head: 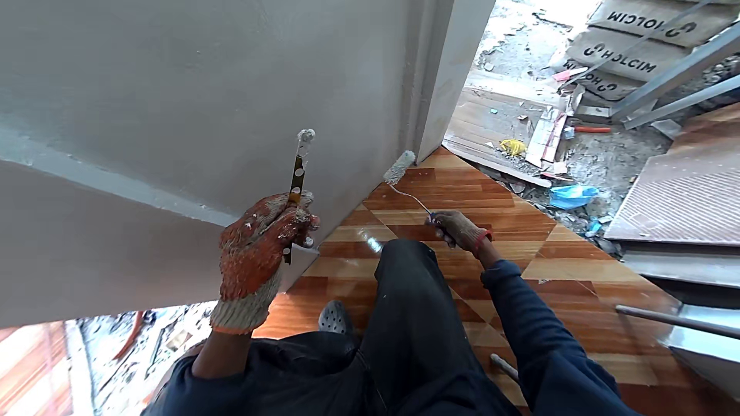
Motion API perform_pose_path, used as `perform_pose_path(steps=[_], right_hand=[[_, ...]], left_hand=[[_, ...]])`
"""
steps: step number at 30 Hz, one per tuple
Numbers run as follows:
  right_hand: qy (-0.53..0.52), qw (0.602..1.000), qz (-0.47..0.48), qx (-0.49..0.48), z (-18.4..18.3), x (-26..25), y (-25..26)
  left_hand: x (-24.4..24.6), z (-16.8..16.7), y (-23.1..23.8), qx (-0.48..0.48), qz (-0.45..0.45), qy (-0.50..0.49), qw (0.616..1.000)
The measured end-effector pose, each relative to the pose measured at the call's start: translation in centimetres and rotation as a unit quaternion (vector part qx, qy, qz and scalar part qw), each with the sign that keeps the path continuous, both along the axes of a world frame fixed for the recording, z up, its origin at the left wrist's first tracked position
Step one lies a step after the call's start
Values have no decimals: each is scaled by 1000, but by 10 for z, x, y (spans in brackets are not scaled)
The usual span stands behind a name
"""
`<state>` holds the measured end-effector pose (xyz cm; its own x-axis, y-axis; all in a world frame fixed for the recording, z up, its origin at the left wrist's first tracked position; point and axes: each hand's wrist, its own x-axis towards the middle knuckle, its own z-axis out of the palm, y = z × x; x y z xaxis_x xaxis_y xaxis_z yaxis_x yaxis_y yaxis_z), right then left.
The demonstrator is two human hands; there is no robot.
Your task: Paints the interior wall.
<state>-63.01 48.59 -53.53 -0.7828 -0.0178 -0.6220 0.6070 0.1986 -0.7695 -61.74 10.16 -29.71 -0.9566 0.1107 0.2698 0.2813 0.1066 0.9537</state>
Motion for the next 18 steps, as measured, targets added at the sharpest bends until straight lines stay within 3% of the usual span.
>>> perform_pose_path(steps=[2,6,10,18], right_hand=[[2,993,13,119,4,-10,-7],[-25,985,60,162,8,-25,-9],[-4,935,153,321,2,-45,-12],[-17,936,159,313,-36,-87,-10]], left_hand=[[-3,-2,2,-1,-12,-5,1000],[-2,-2,9,-12,-15,-9,1000],[1,-2,9,12,-40,1,999],[12,1,3,25,-23,-3,999]])
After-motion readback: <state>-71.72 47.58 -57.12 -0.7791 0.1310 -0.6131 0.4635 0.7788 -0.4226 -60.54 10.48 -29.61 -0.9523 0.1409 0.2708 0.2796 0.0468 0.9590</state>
